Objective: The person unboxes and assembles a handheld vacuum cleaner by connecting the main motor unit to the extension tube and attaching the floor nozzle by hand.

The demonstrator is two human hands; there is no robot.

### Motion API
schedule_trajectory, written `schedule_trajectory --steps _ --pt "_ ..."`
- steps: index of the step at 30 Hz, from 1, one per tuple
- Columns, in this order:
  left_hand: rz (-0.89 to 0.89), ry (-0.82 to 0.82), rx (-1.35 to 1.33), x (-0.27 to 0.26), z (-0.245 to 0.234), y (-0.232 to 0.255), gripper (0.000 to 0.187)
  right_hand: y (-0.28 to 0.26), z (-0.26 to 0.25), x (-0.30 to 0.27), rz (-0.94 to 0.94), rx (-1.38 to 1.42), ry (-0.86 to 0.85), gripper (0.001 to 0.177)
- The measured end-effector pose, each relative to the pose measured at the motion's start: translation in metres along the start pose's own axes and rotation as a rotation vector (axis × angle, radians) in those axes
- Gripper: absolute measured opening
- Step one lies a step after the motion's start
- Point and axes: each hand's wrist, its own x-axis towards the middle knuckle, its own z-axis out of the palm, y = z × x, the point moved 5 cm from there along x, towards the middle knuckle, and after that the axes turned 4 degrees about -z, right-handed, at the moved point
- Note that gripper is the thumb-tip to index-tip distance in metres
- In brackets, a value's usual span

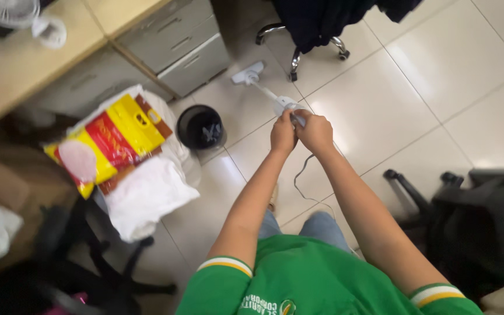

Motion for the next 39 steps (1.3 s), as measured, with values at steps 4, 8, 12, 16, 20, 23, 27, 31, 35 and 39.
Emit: schedule_trajectory --steps 4,8,12,16,20,23,27,31,35,39 --pt "0.03 -0.029 0.047 -0.01 -0.019 0.012 0.042 -0.012 0.003 -0.011 0.087 0.001 0.022 0.032" --pt "0.285 0.065 0.001 -0.028 -0.01 0.014 0.043 -0.01 0.001 -0.044 0.135 -0.095 0.117 0.032" --pt "0.43 -0.068 -0.075 -0.073 0.028 0.019 0.038 0.007 -0.013 -0.116 0.313 -0.087 0.185 0.032" --pt "0.507 -0.255 -0.073 -0.155 0.033 0.018 0.04 0.0 -0.022 -0.204 0.492 -0.119 0.217 0.035" --pt "0.636 -0.405 -0.175 -0.237 0.013 0.01 0.042 -0.036 -0.019 -0.297 0.603 -0.138 0.324 0.032" --pt "0.707 -0.52 -0.227 -0.296 0.008 0.016 0.044 -0.048 -0.022 -0.36 0.799 -0.176 0.33 0.033" --pt "0.762 -0.749 -0.314 -0.365 -0.002 0.01 0.041 -0.065 -0.017 -0.431 0.915 -0.179 0.435 0.033" --pt "0.808 -0.872 -0.329 -0.386 -0.011 -0.002 0.043 -0.077 0.0 -0.461 0.973 -0.161 0.495 0.038" --pt "0.786 -0.837 -0.264 -0.362 -0.025 -0.031 0.036 -0.098 0.026 -0.443 1.044 -0.165 0.476 0.04" --pt "0.645 -0.841 -0.224 -0.318 -0.031 -0.061 0.028 -0.098 0.057 -0.406 1.049 0.061 0.621 0.04"
